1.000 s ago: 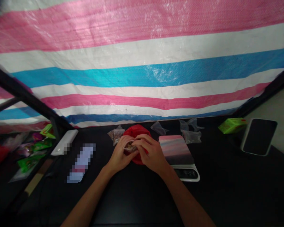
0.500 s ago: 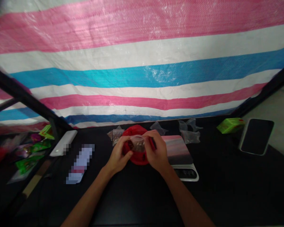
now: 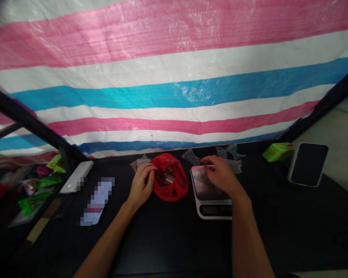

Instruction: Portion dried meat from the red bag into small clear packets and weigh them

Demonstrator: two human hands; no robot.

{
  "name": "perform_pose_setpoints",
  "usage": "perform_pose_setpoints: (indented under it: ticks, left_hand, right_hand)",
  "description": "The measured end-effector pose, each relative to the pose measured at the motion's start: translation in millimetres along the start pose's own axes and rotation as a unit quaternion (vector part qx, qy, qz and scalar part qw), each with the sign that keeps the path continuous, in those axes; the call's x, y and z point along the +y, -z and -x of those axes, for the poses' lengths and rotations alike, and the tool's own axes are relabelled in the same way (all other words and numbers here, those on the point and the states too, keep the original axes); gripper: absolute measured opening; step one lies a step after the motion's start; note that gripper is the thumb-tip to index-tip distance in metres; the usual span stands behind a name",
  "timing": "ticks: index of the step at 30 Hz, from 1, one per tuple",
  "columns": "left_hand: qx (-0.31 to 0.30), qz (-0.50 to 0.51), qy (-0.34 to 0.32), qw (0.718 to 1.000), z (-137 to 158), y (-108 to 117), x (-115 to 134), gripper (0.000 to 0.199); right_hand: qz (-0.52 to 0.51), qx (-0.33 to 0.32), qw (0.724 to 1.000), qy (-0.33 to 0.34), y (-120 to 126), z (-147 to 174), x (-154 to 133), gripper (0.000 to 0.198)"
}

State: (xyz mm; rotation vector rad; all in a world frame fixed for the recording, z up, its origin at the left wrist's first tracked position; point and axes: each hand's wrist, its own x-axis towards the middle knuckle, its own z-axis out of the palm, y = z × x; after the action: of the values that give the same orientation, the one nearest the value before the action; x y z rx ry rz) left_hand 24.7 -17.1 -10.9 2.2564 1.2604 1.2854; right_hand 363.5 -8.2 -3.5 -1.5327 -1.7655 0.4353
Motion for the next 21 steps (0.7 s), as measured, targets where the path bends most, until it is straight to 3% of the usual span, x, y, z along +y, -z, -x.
perform_pose_setpoints:
  ticks: [4, 10, 17, 21]
  left_hand:
    - [0.006, 0.001, -0.002, 1.000, 0, -1, 0, 0.020]
    - [0.022, -0.003, 0.003, 1.000, 1, -3, -3, 0.021]
    - [0.022, -0.006, 0.004, 1.000, 2, -3, -4, 0.020]
    - [0.027, -0.003, 0.004, 1.000, 2, -3, -4, 0.020]
  right_hand:
    - [0.005, 0.070, 0.997, 0.023, 4, -3, 2, 0.035]
    - [-0.068, 0.180, 0.981, 0.001, 14, -1, 8, 0.037]
    - [-0.082, 0.207, 0.975, -0.011, 13, 1, 7, 0.036]
    - [-0.078, 0.178, 0.981, -0.002, 15, 2, 2, 0.032]
